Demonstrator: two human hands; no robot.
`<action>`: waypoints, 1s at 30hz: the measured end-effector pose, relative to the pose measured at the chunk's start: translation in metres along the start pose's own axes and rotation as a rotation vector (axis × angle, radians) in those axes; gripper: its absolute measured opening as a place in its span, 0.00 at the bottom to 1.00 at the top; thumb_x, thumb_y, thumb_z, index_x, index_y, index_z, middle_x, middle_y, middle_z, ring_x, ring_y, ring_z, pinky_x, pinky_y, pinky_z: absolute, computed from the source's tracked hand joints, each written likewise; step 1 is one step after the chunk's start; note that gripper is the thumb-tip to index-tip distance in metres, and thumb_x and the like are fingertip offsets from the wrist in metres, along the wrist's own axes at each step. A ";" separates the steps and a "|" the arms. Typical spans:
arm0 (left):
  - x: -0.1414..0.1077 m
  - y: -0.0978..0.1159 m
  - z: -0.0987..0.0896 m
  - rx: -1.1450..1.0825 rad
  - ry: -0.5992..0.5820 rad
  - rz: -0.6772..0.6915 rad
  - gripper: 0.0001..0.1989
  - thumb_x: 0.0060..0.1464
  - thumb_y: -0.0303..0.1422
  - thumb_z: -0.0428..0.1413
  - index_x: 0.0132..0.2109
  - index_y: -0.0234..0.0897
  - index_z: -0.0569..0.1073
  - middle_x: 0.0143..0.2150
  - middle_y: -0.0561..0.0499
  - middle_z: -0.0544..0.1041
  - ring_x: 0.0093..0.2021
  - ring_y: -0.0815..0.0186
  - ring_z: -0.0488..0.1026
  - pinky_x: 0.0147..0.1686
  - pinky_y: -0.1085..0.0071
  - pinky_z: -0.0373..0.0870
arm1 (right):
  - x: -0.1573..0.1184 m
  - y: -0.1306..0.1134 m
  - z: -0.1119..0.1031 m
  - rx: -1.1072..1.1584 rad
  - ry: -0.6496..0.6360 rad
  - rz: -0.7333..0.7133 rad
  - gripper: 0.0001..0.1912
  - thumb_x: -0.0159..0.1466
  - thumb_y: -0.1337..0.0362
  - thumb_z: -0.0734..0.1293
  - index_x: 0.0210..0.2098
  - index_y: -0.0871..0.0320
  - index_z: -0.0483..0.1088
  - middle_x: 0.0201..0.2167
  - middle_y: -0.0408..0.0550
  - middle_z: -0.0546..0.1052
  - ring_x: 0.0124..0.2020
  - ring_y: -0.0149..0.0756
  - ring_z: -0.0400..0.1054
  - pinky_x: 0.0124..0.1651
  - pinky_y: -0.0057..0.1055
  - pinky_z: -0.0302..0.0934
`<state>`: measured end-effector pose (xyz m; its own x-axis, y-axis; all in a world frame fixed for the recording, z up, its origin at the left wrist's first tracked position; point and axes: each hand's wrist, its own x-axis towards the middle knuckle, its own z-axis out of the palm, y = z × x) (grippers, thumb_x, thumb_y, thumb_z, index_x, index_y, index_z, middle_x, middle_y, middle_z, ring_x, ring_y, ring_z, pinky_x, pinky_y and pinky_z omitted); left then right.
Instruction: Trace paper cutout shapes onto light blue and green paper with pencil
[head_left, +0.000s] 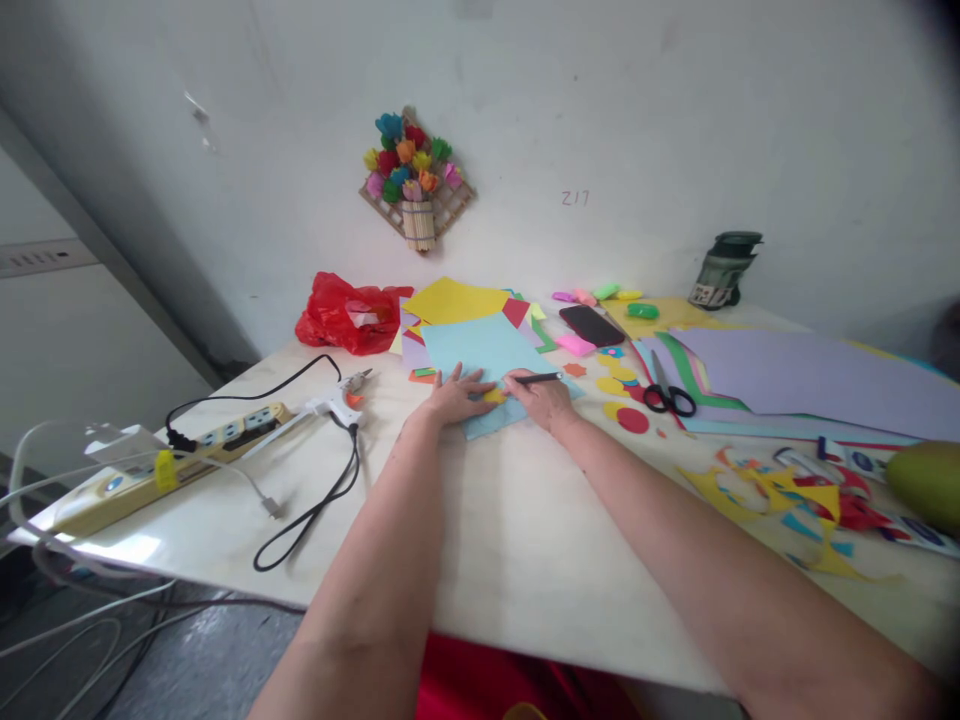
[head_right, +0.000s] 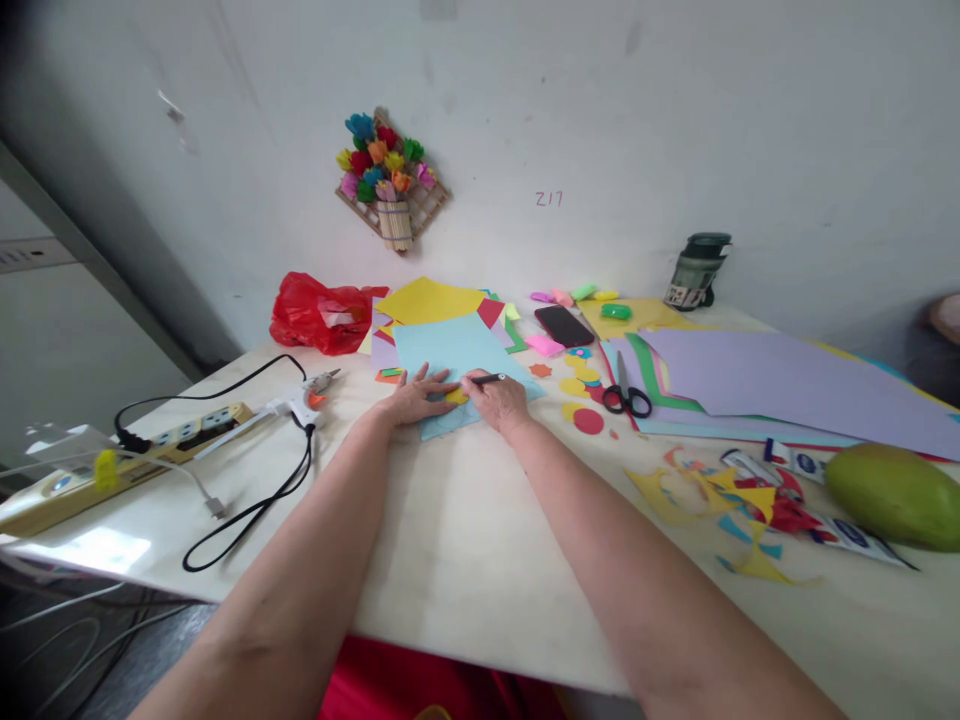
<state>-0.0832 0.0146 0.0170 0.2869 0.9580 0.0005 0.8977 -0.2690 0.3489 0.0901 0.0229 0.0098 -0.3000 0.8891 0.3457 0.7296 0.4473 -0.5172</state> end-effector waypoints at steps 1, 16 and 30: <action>0.000 0.000 0.000 0.016 -0.004 -0.005 0.25 0.44 0.49 0.48 0.52 0.54 0.59 0.59 0.59 0.48 0.59 0.54 0.31 0.50 0.49 0.23 | 0.000 0.000 0.000 -0.010 0.013 0.019 0.19 0.58 0.50 0.48 0.40 0.45 0.64 0.31 0.36 0.75 0.38 0.31 0.66 0.35 0.25 0.54; 0.005 -0.011 0.002 0.262 -0.107 0.002 0.20 0.55 0.42 0.33 0.55 0.58 0.51 0.61 0.63 0.39 0.59 0.54 0.32 0.50 0.48 0.31 | -0.003 -0.009 -0.004 -0.278 -0.026 0.108 0.20 0.59 0.51 0.48 0.40 0.48 0.66 0.34 0.42 0.73 0.38 0.31 0.64 0.35 0.23 0.53; 0.000 0.000 -0.003 0.174 -0.097 -0.059 0.23 0.50 0.46 0.37 0.54 0.58 0.53 0.60 0.66 0.42 0.59 0.56 0.33 0.52 0.51 0.31 | -0.003 -0.001 0.003 -0.194 0.055 -0.062 0.18 0.59 0.52 0.49 0.37 0.48 0.66 0.30 0.39 0.74 0.38 0.29 0.64 0.36 0.24 0.54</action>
<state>-0.0843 0.0147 0.0199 0.2550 0.9609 -0.1084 0.9559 -0.2336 0.1781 0.0885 0.0200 0.0071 -0.3178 0.8514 0.4172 0.8169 0.4693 -0.3352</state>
